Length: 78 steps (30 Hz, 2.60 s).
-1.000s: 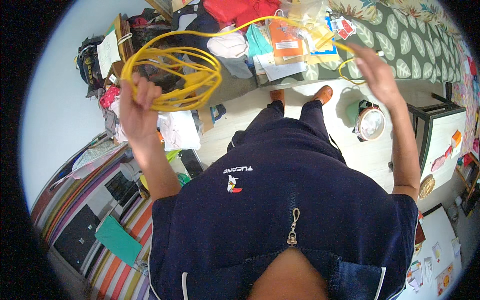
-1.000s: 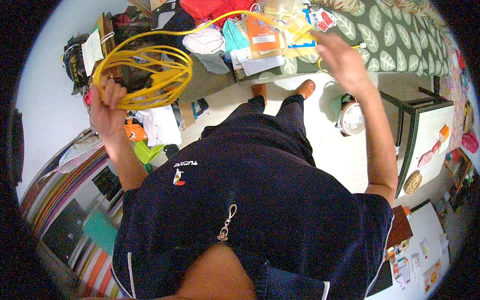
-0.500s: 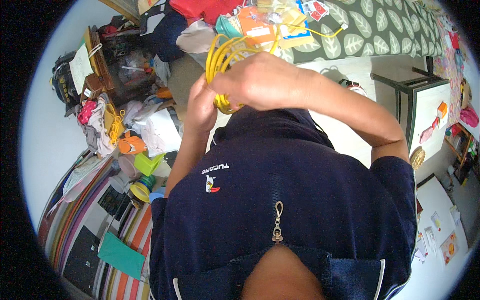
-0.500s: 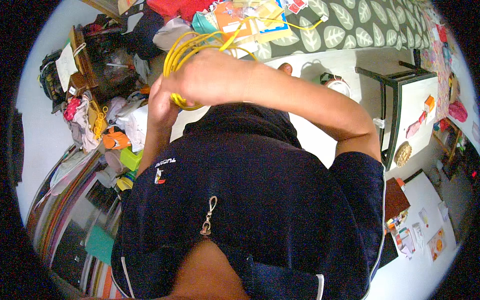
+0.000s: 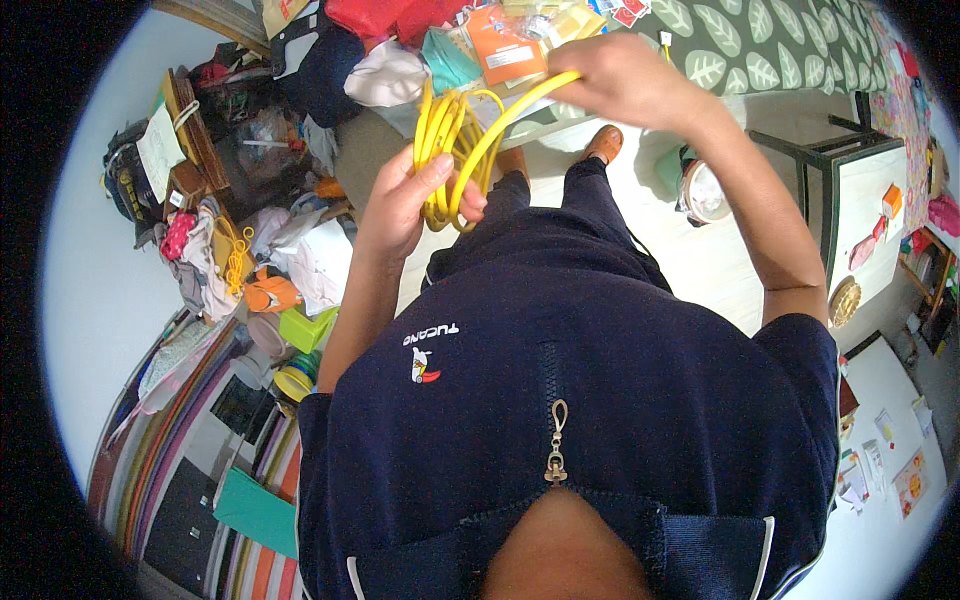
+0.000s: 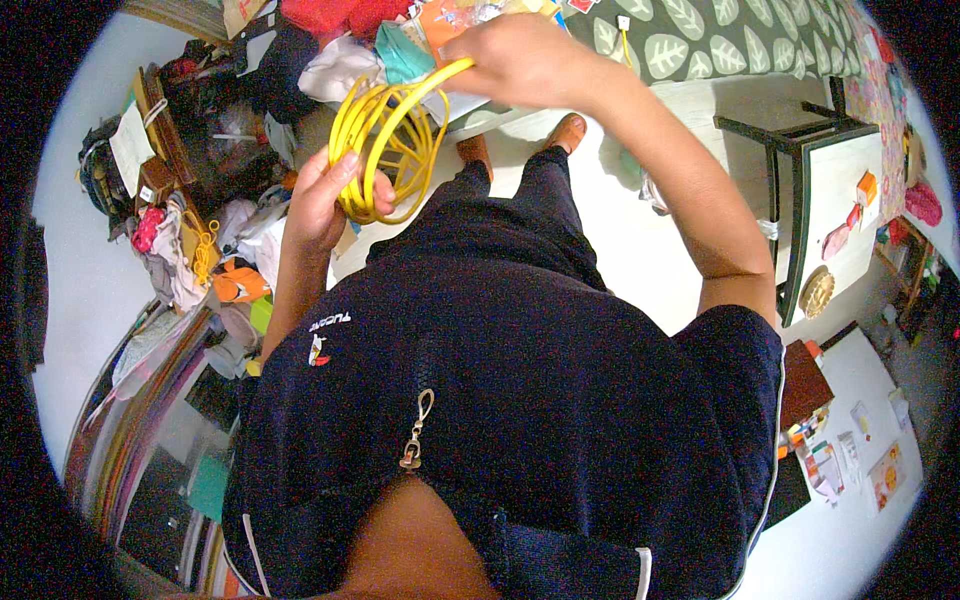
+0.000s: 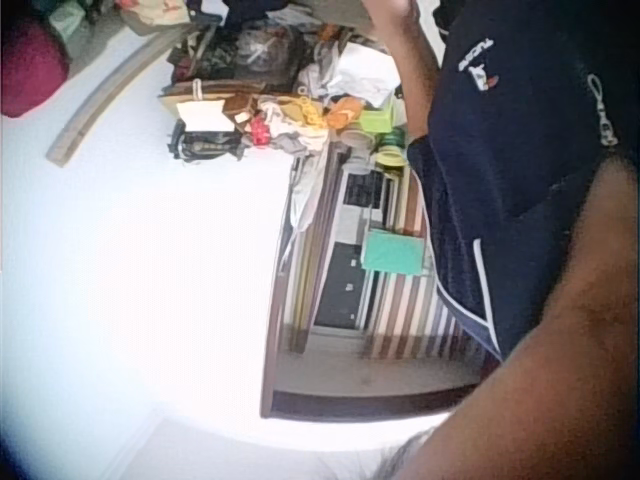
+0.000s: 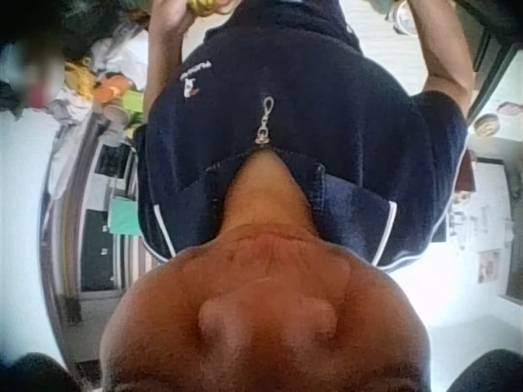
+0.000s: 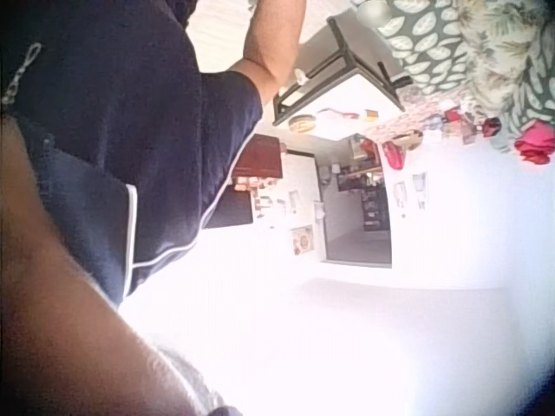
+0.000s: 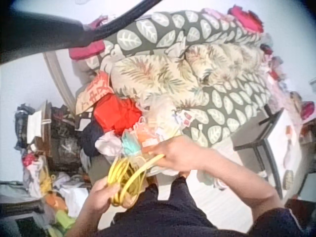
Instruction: The person walks around a cluttered room, opens a drawer to place small items inside, and then picks up a yellow extension cord from a sofa. They proceed to coil the cord neatly by hand and place it on a nearby table.
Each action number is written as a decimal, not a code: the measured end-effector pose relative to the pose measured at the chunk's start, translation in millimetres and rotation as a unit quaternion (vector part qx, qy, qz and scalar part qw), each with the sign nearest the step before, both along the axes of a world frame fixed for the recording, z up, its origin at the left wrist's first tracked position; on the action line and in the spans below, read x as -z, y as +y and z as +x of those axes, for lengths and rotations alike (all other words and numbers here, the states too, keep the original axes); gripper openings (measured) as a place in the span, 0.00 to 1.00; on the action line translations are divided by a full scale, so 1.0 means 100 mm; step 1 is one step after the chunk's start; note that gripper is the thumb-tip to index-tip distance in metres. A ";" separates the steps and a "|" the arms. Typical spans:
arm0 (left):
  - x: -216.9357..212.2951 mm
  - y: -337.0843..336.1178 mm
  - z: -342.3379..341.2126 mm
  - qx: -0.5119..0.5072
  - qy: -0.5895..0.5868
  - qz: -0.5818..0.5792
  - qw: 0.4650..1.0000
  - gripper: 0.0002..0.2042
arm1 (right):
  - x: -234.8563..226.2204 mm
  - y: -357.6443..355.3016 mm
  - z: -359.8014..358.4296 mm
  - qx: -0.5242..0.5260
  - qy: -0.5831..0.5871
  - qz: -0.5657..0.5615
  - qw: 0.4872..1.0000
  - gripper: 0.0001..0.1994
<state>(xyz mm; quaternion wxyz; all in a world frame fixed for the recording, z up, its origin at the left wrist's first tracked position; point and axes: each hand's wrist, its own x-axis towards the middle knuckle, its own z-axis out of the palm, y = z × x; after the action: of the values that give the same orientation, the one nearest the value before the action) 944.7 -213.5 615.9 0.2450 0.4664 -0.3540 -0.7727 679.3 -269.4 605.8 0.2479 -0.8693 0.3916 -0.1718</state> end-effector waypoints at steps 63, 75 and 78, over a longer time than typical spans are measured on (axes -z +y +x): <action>-0.24 -0.99 -0.91 -0.295 0.335 -0.031 0.894 0.09 | 0.72 0.43 1.53 0.171 -0.638 0.541 0.520 0.12; -0.10 -0.48 -0.85 -0.235 0.377 0.083 0.892 0.07 | 0.87 -0.46 1.25 -0.067 -0.881 0.463 0.068 0.18; -0.06 -0.51 -0.77 -0.252 0.383 0.092 0.884 0.10 | 0.86 -0.52 1.26 -0.059 -0.909 0.412 0.014 0.16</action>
<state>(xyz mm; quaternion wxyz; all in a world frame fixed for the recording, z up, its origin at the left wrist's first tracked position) 868.2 -264.6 622.0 0.5044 0.2280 -0.0305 -0.8323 805.2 -321.6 520.0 0.7281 0.2227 -0.2006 -0.6164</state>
